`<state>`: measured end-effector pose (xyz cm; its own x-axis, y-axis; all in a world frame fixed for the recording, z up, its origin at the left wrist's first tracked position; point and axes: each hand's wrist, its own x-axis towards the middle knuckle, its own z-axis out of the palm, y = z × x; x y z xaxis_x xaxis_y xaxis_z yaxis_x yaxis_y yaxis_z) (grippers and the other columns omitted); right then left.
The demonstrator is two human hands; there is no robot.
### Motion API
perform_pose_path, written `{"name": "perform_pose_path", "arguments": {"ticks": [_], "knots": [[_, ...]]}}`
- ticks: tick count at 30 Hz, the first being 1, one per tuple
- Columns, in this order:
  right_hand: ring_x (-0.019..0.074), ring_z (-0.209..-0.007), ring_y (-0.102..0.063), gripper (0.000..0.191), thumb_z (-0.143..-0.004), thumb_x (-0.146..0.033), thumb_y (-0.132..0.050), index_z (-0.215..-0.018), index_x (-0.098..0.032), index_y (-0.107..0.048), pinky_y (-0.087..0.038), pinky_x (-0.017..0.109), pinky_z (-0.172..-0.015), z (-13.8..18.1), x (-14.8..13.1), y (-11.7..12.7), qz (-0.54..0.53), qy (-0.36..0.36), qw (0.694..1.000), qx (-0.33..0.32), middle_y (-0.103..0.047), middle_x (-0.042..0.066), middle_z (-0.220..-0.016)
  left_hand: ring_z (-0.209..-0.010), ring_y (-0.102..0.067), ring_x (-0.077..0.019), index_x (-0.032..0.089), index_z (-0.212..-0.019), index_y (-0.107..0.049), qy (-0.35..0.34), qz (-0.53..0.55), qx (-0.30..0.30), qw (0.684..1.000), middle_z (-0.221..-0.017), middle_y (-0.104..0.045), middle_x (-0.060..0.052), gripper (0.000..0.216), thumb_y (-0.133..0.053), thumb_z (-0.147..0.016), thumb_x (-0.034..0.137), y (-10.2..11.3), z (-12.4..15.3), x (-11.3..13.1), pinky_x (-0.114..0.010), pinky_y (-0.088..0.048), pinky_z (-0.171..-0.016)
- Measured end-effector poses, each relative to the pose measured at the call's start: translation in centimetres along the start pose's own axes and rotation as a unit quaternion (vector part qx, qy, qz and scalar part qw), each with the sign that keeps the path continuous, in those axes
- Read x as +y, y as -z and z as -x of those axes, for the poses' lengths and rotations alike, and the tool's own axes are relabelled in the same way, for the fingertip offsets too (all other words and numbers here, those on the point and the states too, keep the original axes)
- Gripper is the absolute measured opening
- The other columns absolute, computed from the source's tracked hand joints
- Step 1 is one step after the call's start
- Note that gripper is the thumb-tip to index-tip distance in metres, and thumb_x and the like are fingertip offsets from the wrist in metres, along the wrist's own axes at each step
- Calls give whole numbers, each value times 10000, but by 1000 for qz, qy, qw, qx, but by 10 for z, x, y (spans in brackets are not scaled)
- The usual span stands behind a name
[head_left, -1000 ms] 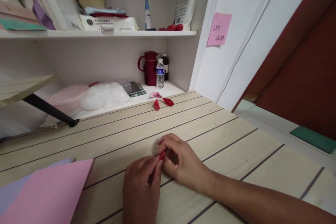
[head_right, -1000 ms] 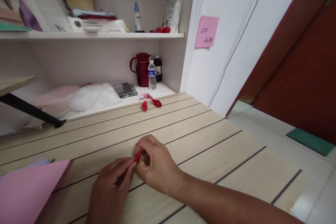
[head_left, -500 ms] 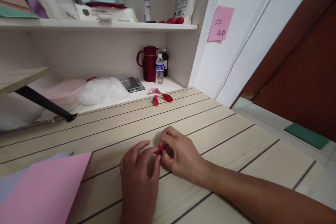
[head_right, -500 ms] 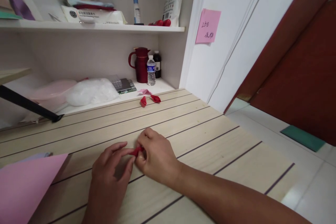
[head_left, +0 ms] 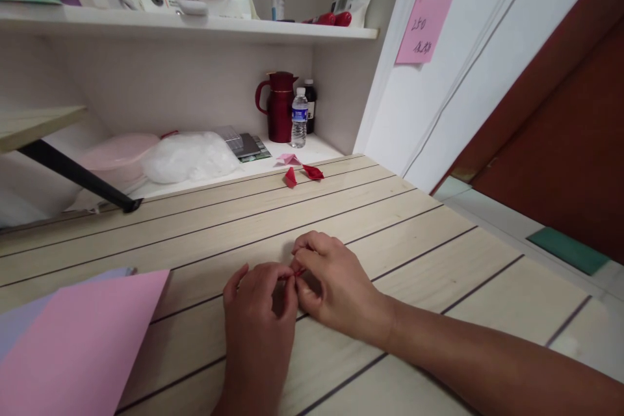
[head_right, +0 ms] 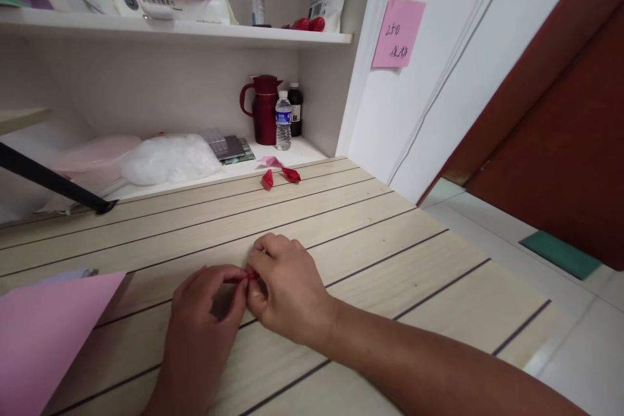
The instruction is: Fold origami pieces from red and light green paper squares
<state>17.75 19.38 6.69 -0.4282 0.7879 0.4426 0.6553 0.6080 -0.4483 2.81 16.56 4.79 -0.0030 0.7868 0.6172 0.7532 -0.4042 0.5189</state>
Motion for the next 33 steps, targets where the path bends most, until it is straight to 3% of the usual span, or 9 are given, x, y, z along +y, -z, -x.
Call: {"name": "perform_pose_path", "arguments": {"ticks": [7,15,21,26,33], "knots": [[207,-907,-575,178,-724,-116,-578,-862,-216,-632,-447,340,-829,-1,0,0,-20,-7,1000,6,-625,48,-1023,-681,-655,-162,258,-796,-633,56,49,-16,997,-732,-702,43,111,-573,-800,164,0,-2,-2,-353,-470,-783],[217,-861,-555,99,-741,-144,-586,-818,-206,-592,-409,341,-790,-2,-1,2,2,-9,1000,-19,-648,34,-861,-714,-674,-166,261,-796,-654,79,52,-34,995,-767,-724,37,131,-570,-784,162,1,-5,1,-347,-480,-803],[214,-871,-562,47,-808,-172,-601,-840,-203,-618,-373,336,-782,-1,-1,2,10,-12,1000,-19,-674,33,-871,-742,-676,-178,260,-795,-659,90,48,-37,994,-777,-725,32,104,-585,-779,189,3,-5,0,-352,-485,-780],[178,-762,-568,52,-805,-159,-597,-816,-208,-610,-377,316,-757,-3,-1,2,-17,-39,999,-34,-654,-5,-754,-719,-681,-176,252,-790,-648,101,40,-38,993,-763,-725,28,85,-583,-801,198,3,-5,-1,-350,-495,-767],[181,-752,-580,67,-776,-158,-582,-818,-206,-601,-394,298,-727,-2,-3,2,-1,-41,999,-23,-652,6,-777,-718,-668,-185,244,-763,-642,79,28,-25,996,-736,-712,27,88,-598,-773,168,-1,-3,0,-404,-476,-825]]}}
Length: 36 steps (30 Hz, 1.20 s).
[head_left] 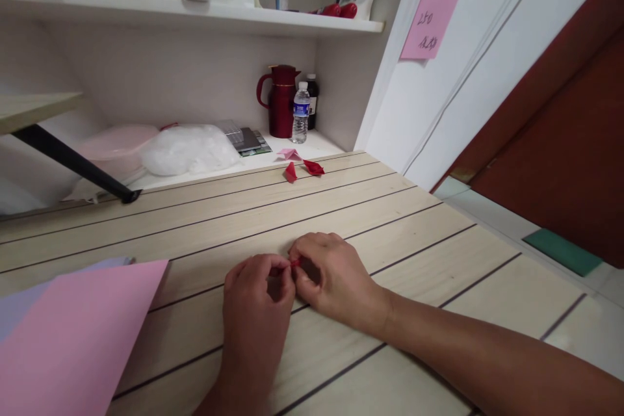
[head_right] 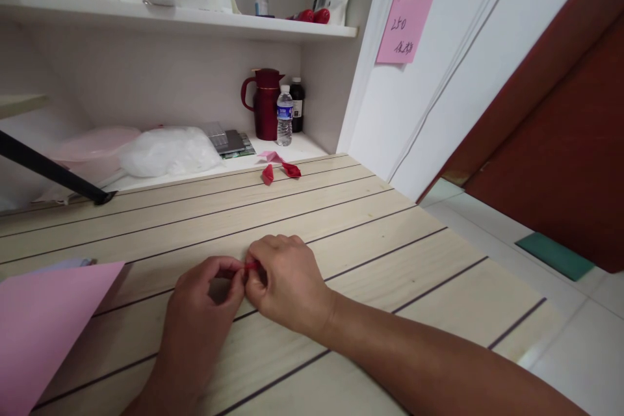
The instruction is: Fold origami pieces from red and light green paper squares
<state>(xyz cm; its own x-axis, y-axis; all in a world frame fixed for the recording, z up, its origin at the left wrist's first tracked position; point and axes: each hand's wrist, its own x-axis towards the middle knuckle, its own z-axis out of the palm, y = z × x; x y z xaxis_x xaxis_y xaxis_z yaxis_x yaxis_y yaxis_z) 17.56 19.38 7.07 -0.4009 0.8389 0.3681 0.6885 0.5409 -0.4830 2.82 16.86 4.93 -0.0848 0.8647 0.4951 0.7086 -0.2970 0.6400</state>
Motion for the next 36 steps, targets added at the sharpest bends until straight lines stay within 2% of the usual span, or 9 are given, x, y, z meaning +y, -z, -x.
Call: {"name": "perform_pose_path", "arguments": {"ticks": [7,10,14,18,21,27,36], "knots": [[180,-711,-586,132,-746,-107,-580,-812,-214,-617,-401,296,-704,-3,6,6,-21,-30,999,12,-666,-9,-739,-645,-629,-171,238,-740,-607,-28,-5,25,999,-681,-669,47,121,-607,-748,117,-1,0,0,-438,-471,-836],[168,-720,-611,119,-794,-117,-598,-838,-222,-633,-428,280,-708,-4,10,4,-38,-24,999,3,-690,-19,-762,-781,-654,-196,236,-795,-614,-37,3,42,998,-798,-689,10,116,-580,-787,125,1,-1,-1,-431,-480,-844],[138,-782,-678,183,-891,-126,-578,-1010,-245,-649,-483,237,-724,-3,15,1,-169,-36,985,-23,-741,-30,-867,-989,-633,-225,235,-937,-641,-48,16,68,996,-973,-683,-35,163,-574,-815,149,4,-3,-4,-434,-480,-893],[143,-793,-700,144,-890,-109,-601,-945,-230,-655,-503,243,-742,-2,18,2,-244,-60,967,-37,-748,-25,-848,-911,-662,-223,256,-904,-660,8,36,48,998,-921,-711,-6,153,-583,-806,167,2,-3,-6,-442,-491,-859],[145,-782,-705,147,-863,-100,-632,-925,-233,-624,-503,242,-723,-1,18,2,-241,-61,968,-37,-750,-32,-835,-810,-683,-208,258,-890,-664,29,43,37,998,-861,-729,13,111,-608,-812,203,1,-3,-8,-425,-507,-809],[146,-741,-696,326,-847,-113,-661,-1095,-268,-516,-485,249,-710,2,14,2,-195,-60,978,-35,-750,-59,-812,-820,-677,-197,284,-839,-678,15,55,22,998,-838,-726,36,124,-593,-814,197,1,-2,-6,-412,-507,-805],[166,-853,-668,290,-843,-79,-631,-1039,-277,-553,-466,253,-740,3,4,7,-111,-14,992,-53,-734,-48,-848,-764,-680,-183,277,-795,-685,-12,45,17,999,-787,-733,44,152,-597,-788,153,2,-3,0,-417,-502,-808]]}}
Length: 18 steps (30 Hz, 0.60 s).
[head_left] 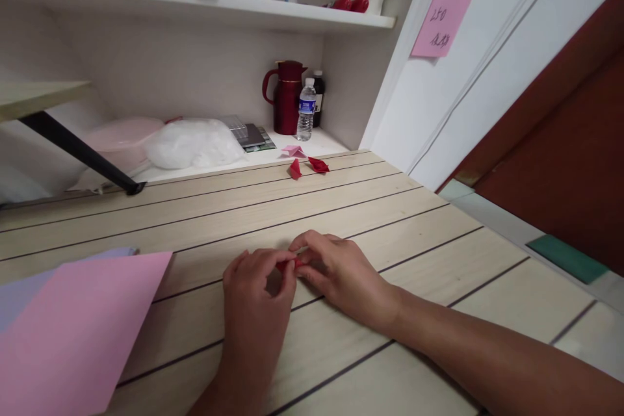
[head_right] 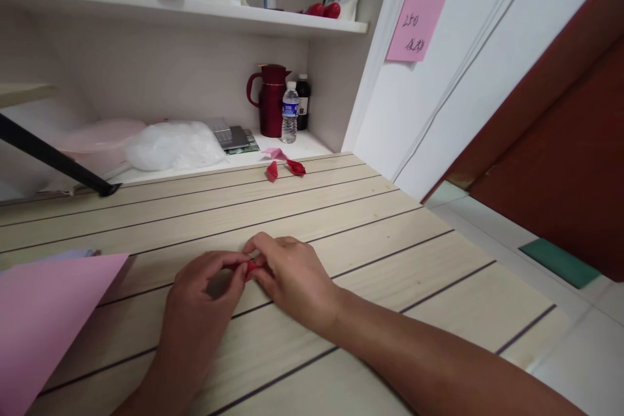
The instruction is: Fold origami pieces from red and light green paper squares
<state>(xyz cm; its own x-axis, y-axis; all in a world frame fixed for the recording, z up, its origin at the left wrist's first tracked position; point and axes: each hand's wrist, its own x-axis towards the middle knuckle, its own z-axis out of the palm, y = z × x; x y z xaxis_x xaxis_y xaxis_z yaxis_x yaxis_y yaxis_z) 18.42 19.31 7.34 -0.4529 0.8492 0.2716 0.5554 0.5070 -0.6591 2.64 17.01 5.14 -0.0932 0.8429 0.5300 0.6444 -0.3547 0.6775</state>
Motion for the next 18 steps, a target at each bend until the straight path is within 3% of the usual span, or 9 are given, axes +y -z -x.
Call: {"name": "perform_pose_path", "arguments": {"ticks": [10,18], "knots": [[139,-809,-695,274,-846,-43,-594,-1004,-265,-571,-474,225,-711,-1,-3,-2,-56,-8,998,-12,-749,-53,-852,-679,-669,-181,255,-724,-651,27,-28,29,999,-704,-713,45,113,-595,-751,161,0,1,3,-442,-478,-830],[143,-776,-716,231,-863,-69,-595,-999,-255,-587,-514,237,-704,-3,2,-5,-122,-14,992,-11,-763,-35,-862,-616,-675,-174,252,-716,-665,77,-10,19,997,-671,-717,40,89,-601,-759,207,0,3,1,-345,-502,-671]]}}
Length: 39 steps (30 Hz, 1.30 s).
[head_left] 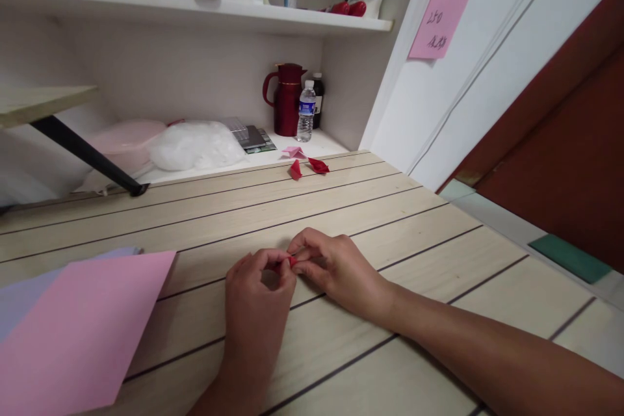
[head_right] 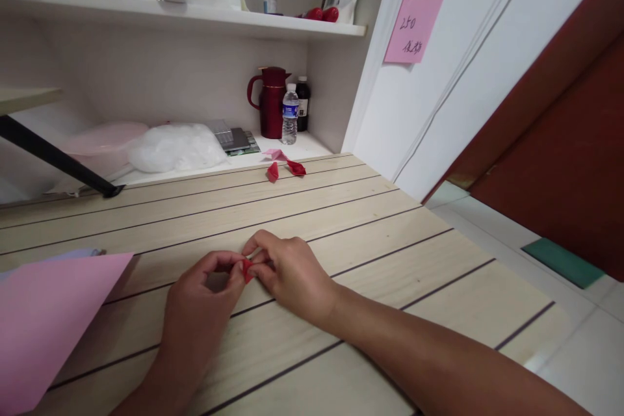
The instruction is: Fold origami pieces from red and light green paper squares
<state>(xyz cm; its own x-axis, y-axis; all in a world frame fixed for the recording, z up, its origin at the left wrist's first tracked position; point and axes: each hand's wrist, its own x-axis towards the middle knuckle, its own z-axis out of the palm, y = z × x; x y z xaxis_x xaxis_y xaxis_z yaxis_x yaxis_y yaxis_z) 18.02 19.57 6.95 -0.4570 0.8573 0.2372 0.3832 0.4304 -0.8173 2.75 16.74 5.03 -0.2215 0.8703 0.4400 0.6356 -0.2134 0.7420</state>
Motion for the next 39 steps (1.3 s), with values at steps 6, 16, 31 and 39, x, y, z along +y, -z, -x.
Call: {"name": "perform_pose_path", "arguments": {"ticks": [6,16,31,39], "knots": [[140,-786,-715,137,-879,-98,-597,-911,-226,-635,-525,229,-712,-1,4,0,-35,0,999,1,-758,-20,-844,-573,-665,-146,239,-707,-669,15,21,-1,1000,-658,-719,42,95,-608,-759,189,2,-3,0,-275,-486,-571],[179,-782,-655,94,-826,-138,-633,-830,-222,-677,-472,318,-810,-2,-1,-1,145,52,987,55,-732,-6,-792,-654,-684,-147,239,-746,-664,-24,19,23,999,-717,-727,44,85,-622,-786,178,3,1,1,-284,-512,-661],[226,-947,-666,154,-755,-181,-620,-899,-236,-615,-489,349,-883,3,-7,-7,172,73,976,110,-721,33,-1017,-737,-640,-158,252,-772,-610,-144,-39,52,987,-761,-704,46,156,-609,-772,96,2,3,-2,-347,-467,-777],[219,-1005,-671,117,-733,-170,-611,-828,-237,-625,-483,345,-903,4,-8,-6,178,95,971,126,-723,37,-1115,-716,-646,-157,255,-772,-611,-161,-40,43,985,-746,-700,50,134,-607,-788,122,1,2,-3,-344,-473,-758]]}}
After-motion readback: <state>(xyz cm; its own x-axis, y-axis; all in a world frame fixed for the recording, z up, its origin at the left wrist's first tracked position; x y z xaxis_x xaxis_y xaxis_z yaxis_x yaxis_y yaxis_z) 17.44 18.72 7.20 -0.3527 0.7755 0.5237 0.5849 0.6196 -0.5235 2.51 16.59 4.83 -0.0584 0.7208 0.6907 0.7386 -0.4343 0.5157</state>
